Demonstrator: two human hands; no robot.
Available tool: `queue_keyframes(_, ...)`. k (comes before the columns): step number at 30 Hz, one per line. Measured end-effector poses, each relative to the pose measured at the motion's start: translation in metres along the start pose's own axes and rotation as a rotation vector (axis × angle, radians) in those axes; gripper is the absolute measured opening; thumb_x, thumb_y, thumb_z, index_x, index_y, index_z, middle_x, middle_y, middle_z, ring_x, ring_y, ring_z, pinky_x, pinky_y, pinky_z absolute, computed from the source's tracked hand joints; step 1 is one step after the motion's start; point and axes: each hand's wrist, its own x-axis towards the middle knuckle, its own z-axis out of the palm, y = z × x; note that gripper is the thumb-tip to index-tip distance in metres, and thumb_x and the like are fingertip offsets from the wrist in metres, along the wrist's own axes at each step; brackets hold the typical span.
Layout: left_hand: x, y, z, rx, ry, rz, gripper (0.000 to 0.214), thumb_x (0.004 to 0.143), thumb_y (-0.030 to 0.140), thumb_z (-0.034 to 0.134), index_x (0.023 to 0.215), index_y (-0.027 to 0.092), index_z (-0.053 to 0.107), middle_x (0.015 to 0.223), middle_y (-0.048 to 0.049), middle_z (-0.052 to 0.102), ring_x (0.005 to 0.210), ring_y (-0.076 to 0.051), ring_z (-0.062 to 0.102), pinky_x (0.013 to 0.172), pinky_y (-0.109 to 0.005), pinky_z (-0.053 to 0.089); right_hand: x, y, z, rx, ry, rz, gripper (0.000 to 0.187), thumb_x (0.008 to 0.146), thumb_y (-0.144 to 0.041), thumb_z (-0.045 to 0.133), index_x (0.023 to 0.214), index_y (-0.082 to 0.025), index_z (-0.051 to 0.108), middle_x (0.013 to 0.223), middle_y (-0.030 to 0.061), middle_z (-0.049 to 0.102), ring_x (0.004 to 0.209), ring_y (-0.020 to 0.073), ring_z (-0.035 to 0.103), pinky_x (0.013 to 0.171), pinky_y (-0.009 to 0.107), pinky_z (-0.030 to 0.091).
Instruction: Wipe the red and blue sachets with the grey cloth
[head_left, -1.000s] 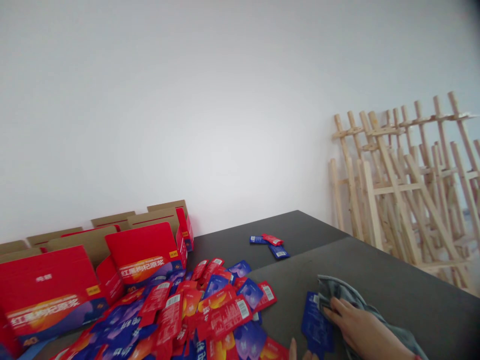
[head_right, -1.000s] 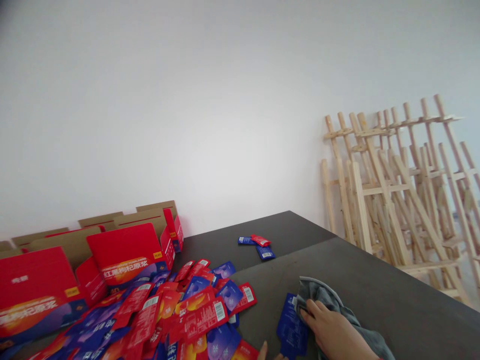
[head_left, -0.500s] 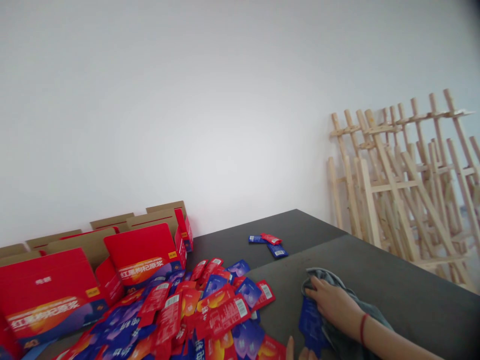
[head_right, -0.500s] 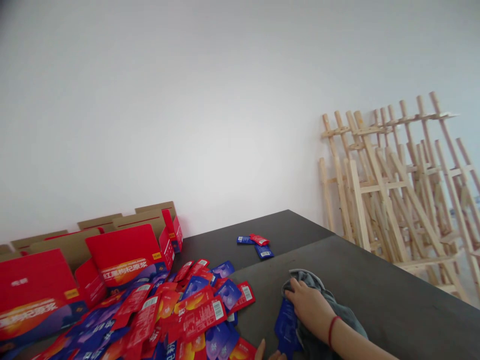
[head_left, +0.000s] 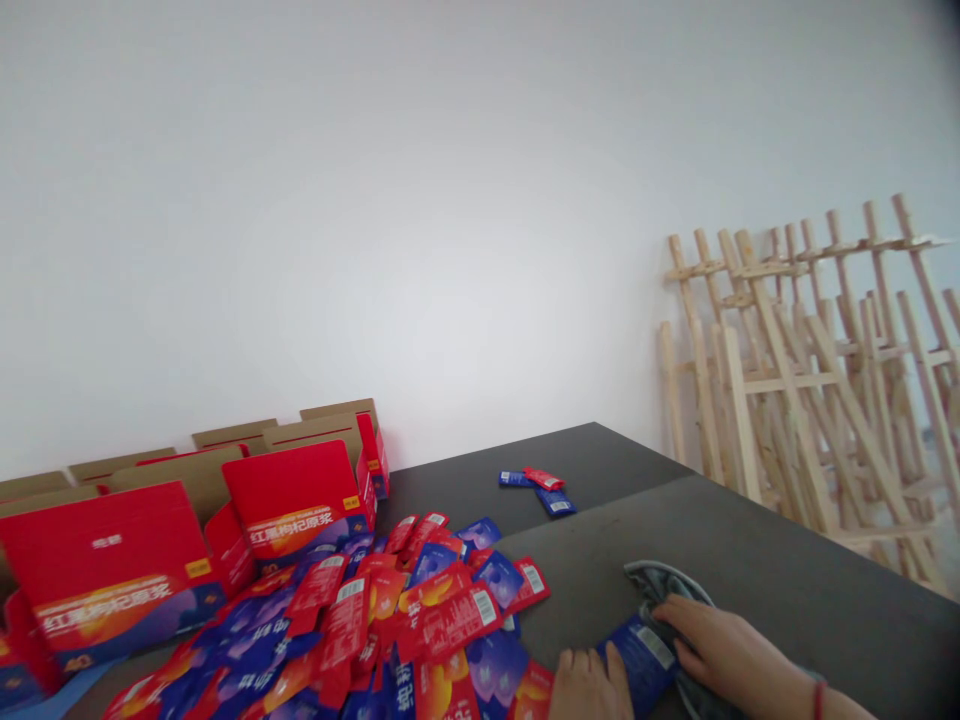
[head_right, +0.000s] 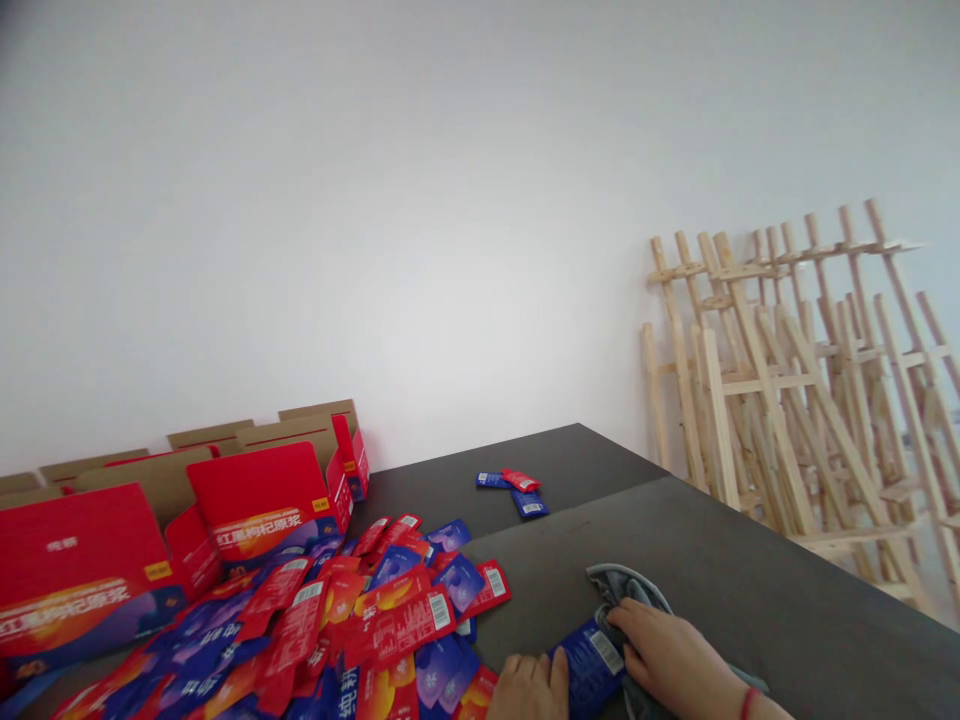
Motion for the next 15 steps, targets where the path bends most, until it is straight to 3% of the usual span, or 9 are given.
queue_keyframes(4,-0.004,0.007,-0.037,0.069,-0.049,0.064,0.053,0.082,0.009,0.047,0.135,0.011,0.053,0.102,-0.0252,0.069,0.097,-0.037,0.066,0.083,-0.052,0.05,0.0,0.007,-0.002,0.062,0.072,-0.016,0.046,0.081,-0.015,0.042,0.123,-0.02,0.061,0.126,0.0129,0.062,0.112,0.0243,0.061,0.095,0.038,0.047)
queue_keyframes(8,-0.012,-0.002,-0.068,-0.012,-0.04,0.049,0.059,0.077,0.003,0.047,0.134,0.016,0.052,0.101,-0.0163,0.071,0.091,-0.032,0.069,0.075,-0.042,0.053,-0.001,0.004,-0.013,0.127,0.154,-0.041,0.044,0.086,-0.017,0.038,0.124,-0.021,0.059,0.127,0.0128,0.059,0.114,0.0232,0.059,0.097,0.037,0.045)
queue_keyframes(11,-0.012,-0.009,-0.067,-0.219,0.068,-0.036,0.063,0.072,-0.001,0.046,0.132,0.019,0.05,0.103,-0.0083,0.071,0.097,-0.024,0.067,0.083,-0.035,0.051,0.0,-0.001,-0.02,0.144,0.236,-0.008,0.043,0.09,-0.018,0.032,0.125,-0.019,0.057,0.119,0.013,0.06,0.106,0.0208,0.062,0.094,0.035,0.047)
queue_keyframes(15,-0.008,-0.016,-0.047,-0.252,0.169,-0.065,0.066,0.069,-0.002,0.047,0.132,0.018,0.051,0.13,-0.0108,0.059,0.113,-0.022,0.06,0.093,-0.032,0.048,-0.001,-0.006,-0.013,0.072,0.2,-0.025,0.044,0.086,-0.014,0.037,0.125,-0.022,0.057,0.117,0.0112,0.059,0.101,0.0205,0.063,0.089,0.034,0.05)
